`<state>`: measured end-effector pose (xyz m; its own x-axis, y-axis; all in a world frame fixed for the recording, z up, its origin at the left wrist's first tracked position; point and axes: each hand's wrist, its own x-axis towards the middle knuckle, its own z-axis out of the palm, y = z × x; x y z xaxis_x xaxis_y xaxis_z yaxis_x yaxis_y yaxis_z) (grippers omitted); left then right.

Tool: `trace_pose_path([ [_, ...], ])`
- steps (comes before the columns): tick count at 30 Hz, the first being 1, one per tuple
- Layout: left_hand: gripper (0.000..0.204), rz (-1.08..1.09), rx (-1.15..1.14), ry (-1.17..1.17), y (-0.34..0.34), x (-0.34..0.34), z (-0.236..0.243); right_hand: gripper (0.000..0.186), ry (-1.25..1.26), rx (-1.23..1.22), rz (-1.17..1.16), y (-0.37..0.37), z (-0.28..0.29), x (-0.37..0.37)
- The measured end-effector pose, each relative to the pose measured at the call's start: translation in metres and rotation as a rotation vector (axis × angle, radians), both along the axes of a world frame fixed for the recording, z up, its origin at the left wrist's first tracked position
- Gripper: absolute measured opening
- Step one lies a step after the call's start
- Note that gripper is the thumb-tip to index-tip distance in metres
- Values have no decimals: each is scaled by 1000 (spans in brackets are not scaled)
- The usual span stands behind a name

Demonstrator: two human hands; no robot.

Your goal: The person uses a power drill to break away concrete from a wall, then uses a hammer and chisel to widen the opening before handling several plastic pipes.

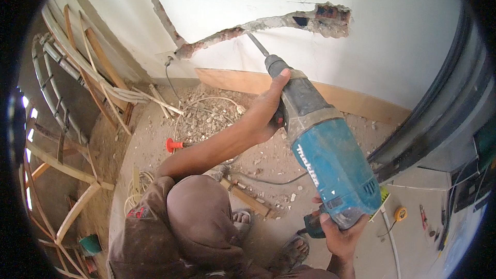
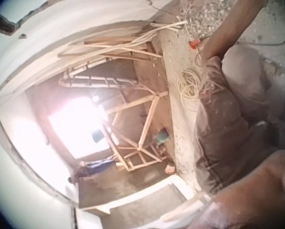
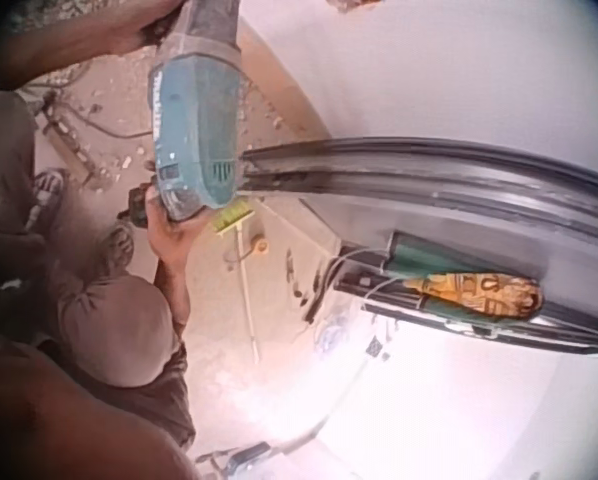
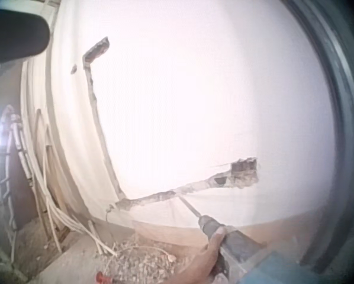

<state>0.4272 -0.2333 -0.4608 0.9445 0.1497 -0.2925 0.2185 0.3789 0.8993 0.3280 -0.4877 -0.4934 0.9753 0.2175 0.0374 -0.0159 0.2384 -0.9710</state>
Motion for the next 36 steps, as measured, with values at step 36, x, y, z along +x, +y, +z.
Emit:
trace_pose_path([
  [36, 53, 86, -226, -110, 2, 76, 57, 62, -171, -15, 170, -1, 101, 112],
])
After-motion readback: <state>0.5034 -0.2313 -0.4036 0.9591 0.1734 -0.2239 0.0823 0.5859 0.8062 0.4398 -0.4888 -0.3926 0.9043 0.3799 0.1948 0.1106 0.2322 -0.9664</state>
